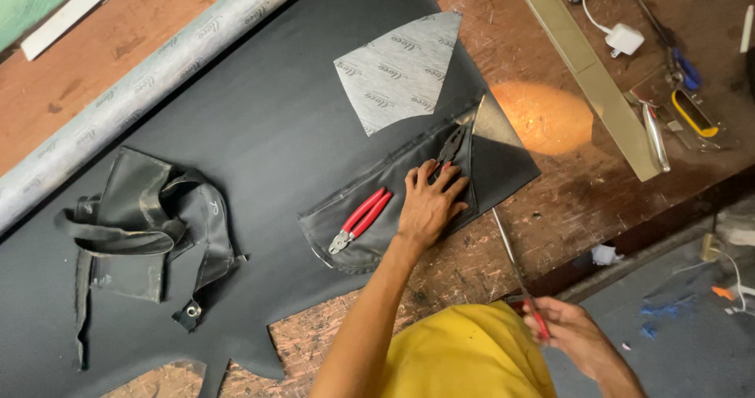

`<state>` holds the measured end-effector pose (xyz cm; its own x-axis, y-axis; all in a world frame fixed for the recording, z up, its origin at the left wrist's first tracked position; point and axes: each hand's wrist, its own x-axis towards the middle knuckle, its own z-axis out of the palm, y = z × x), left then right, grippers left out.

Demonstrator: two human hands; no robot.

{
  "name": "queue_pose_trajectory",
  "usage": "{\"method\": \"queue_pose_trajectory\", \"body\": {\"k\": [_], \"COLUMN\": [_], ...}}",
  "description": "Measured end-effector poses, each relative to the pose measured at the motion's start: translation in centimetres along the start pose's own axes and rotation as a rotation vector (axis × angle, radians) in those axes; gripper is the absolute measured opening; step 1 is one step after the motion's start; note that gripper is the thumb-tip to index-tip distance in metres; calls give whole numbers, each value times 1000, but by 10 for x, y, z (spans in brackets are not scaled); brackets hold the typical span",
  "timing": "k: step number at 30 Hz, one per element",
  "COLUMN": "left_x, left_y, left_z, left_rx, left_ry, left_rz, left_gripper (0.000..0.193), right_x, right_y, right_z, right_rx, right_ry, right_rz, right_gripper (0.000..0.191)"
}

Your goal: The person marks a chalk outline on a large sheet of black fabric, then cuts along the marked lines with shears. They reposition the fabric, align a pattern piece against the cut edge, and continue trimming the material on the workbench.

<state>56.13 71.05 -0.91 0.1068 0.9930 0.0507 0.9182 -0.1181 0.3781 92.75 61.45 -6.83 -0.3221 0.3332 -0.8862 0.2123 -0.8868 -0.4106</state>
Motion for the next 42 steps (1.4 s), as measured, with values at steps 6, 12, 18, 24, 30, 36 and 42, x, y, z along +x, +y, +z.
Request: {"method": "queue_pose_trajectory", "body": {"k": [6, 12, 18, 24, 30, 36, 42], "left_x": [0, 0, 1, 1, 1, 2, 1], "left_y": [-1, -2, -3, -4, -3, -2, 0], "left_z": [1, 2, 4, 3, -1, -2, -5], "left_rx": [8, 10, -5, -17, -33, -29, -29], "left_ry": [-23, -25, -2, -5, 11, 10, 1], "left_rz": [-6, -12, -10, -17, -7, -6, -8], "left_gripper": [51, 51, 52, 51, 50, 51, 50], "right_x": [8, 11, 12, 12, 12, 13, 13], "right_y": [-12, -18, -17, -18, -20, -19, -16], "right_z": [30, 40, 44, 45, 46, 49, 52], "right_rx": [-11, -27, 32, 65, 80, 57, 90], "right_ry": [27, 106, 132, 128, 116, 133, 129], "right_rz": [-23, -58, -61, -64, -79, -96, -118], "right_gripper": [32, 28, 30, 31, 32, 31, 31]}}
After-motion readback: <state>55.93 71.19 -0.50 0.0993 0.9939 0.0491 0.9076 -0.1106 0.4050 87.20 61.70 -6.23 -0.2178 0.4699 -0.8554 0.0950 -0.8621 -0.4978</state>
